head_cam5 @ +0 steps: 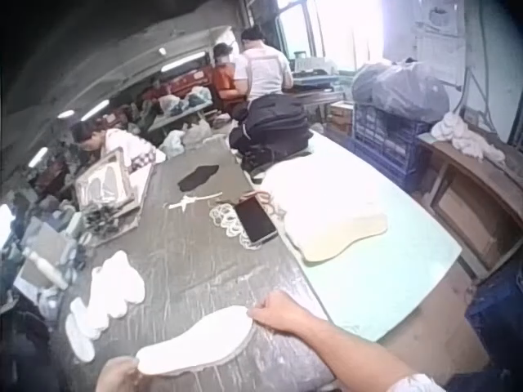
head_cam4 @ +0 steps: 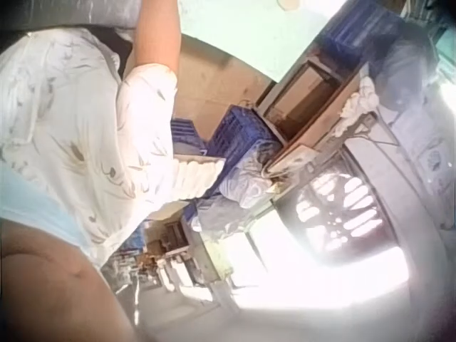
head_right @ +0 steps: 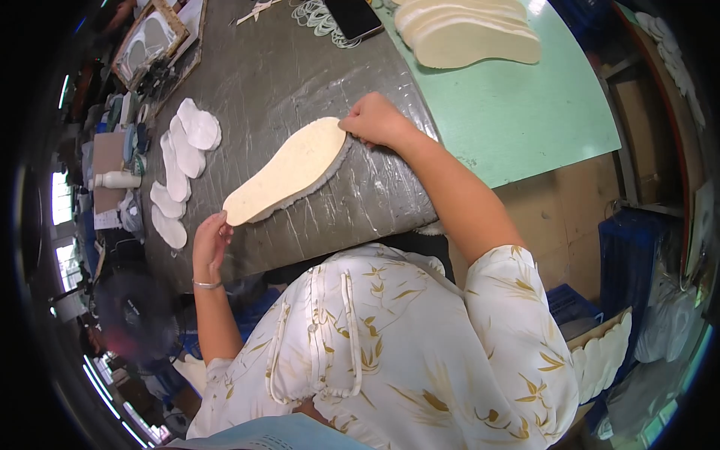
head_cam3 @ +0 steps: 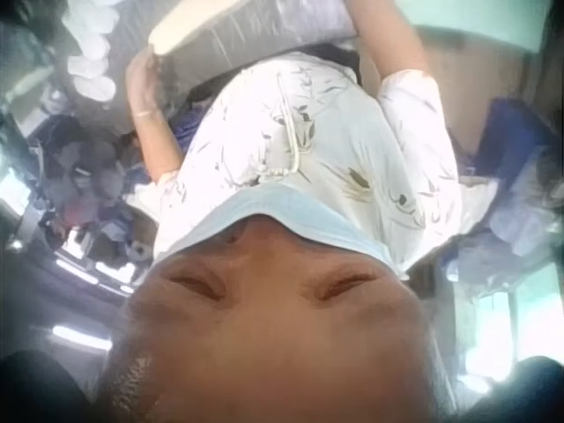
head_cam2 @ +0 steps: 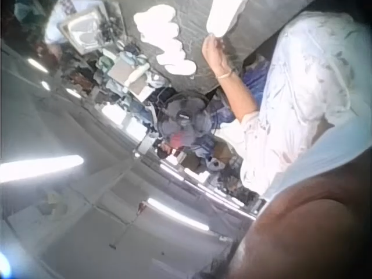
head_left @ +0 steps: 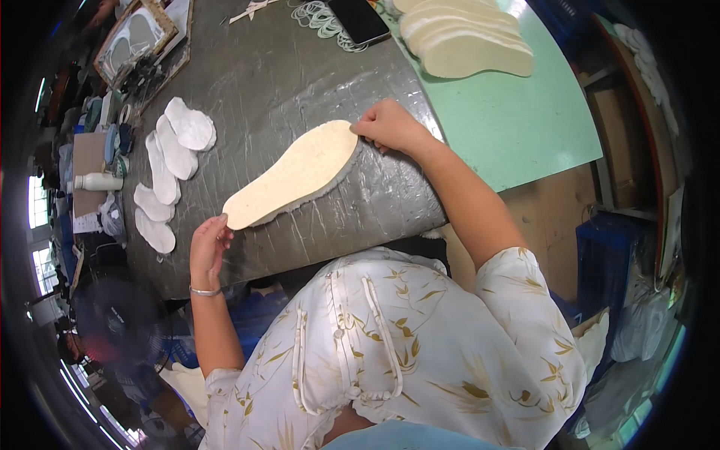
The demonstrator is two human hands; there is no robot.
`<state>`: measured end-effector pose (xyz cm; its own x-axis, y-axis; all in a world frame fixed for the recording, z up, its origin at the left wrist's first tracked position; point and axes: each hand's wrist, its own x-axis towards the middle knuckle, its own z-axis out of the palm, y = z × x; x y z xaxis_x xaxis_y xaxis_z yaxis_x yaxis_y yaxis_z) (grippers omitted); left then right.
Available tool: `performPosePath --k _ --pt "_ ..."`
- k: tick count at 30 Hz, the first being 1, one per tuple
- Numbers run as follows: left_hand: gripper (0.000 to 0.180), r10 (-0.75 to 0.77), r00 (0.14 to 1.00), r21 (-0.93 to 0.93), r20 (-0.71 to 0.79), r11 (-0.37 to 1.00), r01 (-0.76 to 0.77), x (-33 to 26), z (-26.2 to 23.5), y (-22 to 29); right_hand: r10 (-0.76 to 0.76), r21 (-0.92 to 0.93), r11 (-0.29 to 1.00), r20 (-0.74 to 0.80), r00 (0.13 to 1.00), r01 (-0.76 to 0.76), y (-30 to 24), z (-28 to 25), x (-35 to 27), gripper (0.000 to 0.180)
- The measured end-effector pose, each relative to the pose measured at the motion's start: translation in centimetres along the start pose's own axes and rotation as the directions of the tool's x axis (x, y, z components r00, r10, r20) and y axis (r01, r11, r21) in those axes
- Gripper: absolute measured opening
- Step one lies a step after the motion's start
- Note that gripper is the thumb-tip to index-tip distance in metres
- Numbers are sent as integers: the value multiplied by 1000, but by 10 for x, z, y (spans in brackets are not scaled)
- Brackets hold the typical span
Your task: The worker is seen organizing and pairing shoe insoles at a manufacturing workbench.
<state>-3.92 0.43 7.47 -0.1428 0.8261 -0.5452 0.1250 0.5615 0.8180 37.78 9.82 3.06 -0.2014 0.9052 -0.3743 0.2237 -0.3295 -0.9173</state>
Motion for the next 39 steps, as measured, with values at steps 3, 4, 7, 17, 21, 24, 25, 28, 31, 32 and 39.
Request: performPosePath --k 3,4,7,17,21,24,25,28,31,32,39 --pt "19 7 1000 -3 26 1000 -7 2 1 -1 19 -5 1000 -16 1000 -19 -3 0 1 23" --pt "20 9 999 -8 38 1000 -9 3 0 -3 30 -3 1000 -21 999 -30 -5 0 -1 24" --pt "22 5 999 3 36 1000 -6 4 -1 -5 34 6 999 -3 999 -34 -4 0 1 25" --pt "25 12 999 -78 49 997 -8 7 7 -10 26 -93 995 -43 999 -29 0 4 2 27" --pt "26 5 1000 -94 26 996 -2 10 11 -17 45 -121 991 -44 998 -50 -2 4 1 27" --pt "27 14 1000 -117 11 993 -13 13 13 -23 27 -115 993 -67 997 -34 -2 6 0 26" --pt "27 14 1000 -118 10 993 -13 14 13 -25 31 -97 995 -61 998 -36 -4 7 0 27" --pt "27 3 1000 -105 12 994 -1 12 15 -24 54 -112 992 -54 997 -60 -3 7 1 28" --pt "27 8 1000 -110 17 994 -6 11 14 -25 45 -112 992 -61 997 -51 2 5 4 28" --pt "28 9 1000 -104 25 995 -6 11 14 -24 53 -103 993 -71 996 -60 2 5 4 28" --pt "28 6 999 -86 49 996 -2 9 16 -28 47 -144 988 -56 997 -55 1 8 3 28"
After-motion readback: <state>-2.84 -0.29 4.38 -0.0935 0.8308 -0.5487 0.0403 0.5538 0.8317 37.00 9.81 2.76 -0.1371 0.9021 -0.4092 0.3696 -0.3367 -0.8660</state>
